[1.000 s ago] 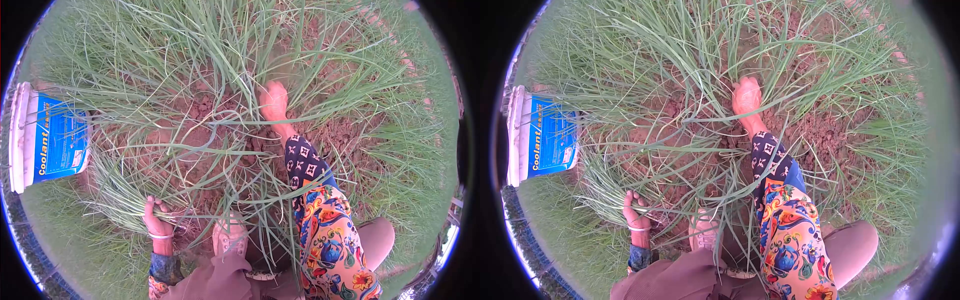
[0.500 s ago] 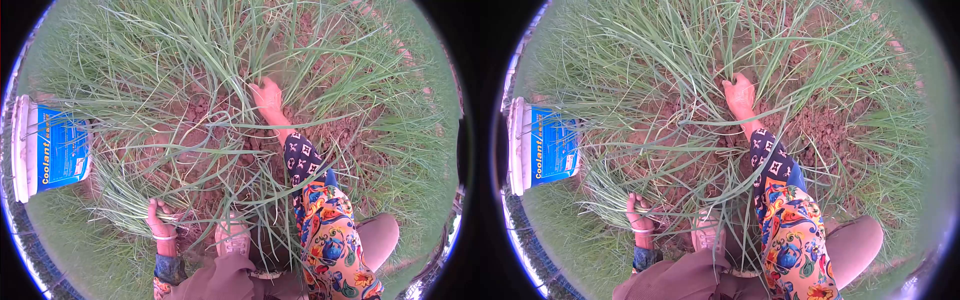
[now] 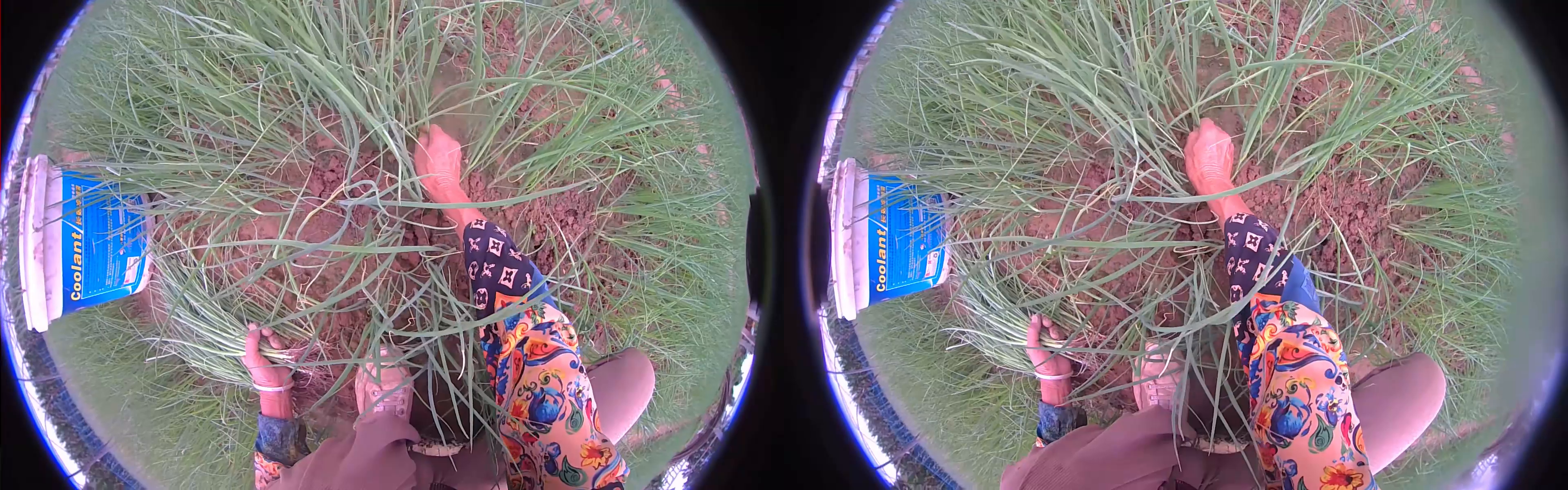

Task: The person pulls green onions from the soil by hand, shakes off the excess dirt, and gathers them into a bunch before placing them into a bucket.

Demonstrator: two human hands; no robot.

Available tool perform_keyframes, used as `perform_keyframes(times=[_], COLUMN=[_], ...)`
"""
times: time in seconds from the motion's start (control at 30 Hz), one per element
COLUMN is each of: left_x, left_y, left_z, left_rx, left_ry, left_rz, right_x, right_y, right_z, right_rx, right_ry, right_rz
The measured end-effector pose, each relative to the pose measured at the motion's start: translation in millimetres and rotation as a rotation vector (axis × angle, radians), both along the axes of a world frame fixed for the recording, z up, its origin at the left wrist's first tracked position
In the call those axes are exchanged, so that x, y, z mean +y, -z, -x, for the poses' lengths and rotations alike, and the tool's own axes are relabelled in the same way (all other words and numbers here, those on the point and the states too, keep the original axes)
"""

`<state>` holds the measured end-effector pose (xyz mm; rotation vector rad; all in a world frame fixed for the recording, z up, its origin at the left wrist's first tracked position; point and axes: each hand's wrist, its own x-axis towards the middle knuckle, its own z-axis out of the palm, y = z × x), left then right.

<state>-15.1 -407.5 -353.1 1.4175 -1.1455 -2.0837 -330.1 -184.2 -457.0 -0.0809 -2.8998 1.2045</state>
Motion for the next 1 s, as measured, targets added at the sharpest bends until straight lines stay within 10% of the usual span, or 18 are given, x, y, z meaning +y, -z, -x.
perform_keyframes(times=[0.53,0.67,0.87,1.0], left_x=[2,1,6,16], left_y=[-3,-7,-56,-97], left_z=[2,1,1,-11], left_rx=[0.033,0.065,0.244,0.485], left_ry=[-0.074,-0.045,0.025,0.118], left_rz=[0.014,-0.025,-0.007,0.024], right_x=[-4,8,-38,-92], right_y=[-2,-77,-279,-309], right_z=[18,27,-27,-134], right_rx=[0.148,0.106,0.140,-0.076], right_ry=[0.262,0.132,-0.381,-1.083], right_rz=[0.241,0.440,0.668,0.206])
